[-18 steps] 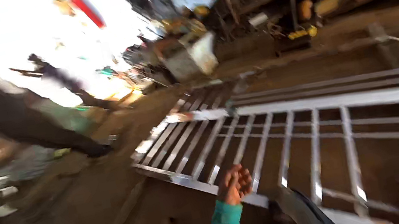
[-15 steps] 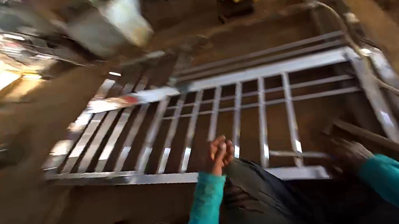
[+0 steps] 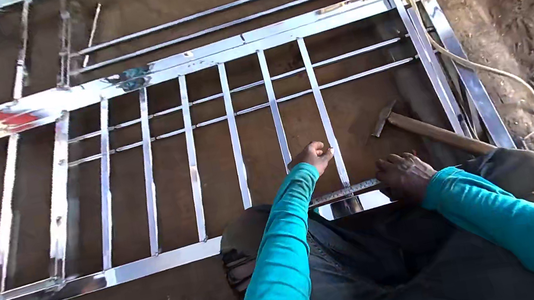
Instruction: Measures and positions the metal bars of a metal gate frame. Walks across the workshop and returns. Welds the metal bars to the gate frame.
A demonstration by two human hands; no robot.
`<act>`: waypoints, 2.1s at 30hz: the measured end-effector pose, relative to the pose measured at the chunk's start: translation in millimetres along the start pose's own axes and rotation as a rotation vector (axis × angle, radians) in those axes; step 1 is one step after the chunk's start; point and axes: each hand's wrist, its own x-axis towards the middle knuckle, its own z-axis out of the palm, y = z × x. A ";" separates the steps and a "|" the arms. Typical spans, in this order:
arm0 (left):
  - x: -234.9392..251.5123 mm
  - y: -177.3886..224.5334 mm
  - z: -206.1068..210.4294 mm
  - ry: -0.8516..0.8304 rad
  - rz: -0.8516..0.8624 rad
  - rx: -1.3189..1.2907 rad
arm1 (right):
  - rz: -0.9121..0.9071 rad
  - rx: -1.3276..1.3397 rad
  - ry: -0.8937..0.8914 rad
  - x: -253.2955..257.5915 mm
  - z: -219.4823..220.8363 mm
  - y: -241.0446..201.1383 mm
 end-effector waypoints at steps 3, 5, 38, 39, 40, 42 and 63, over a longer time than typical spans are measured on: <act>1.5 1.4 7.2 -0.078 -0.040 0.024 | -0.020 0.023 0.034 -1.4 3.2 4.2; 2.2 -1.2 9.0 -0.124 -0.041 0.024 | -0.045 0.034 0.083 -1.5 6.4 7.0; -20.9 -9.9 37.1 -0.413 -0.021 0.379 | 0.532 0.728 0.170 32.2 6.9 34.7; -22.2 -12.3 45.9 -0.394 -0.010 0.402 | 0.553 0.742 0.125 25.9 -2.3 28.6; -21.3 -16.2 51.6 -0.365 0.002 0.414 | 0.551 0.755 0.064 13.0 -17.5 22.7; -20.5 -19.9 54.0 -0.331 0.020 0.445 | 0.465 0.666 -0.064 -12.8 -43.8 18.0; -26.1 1.9 43.9 -0.467 -0.023 0.306 | 1.409 0.748 0.434 -221.8 161.1 127.3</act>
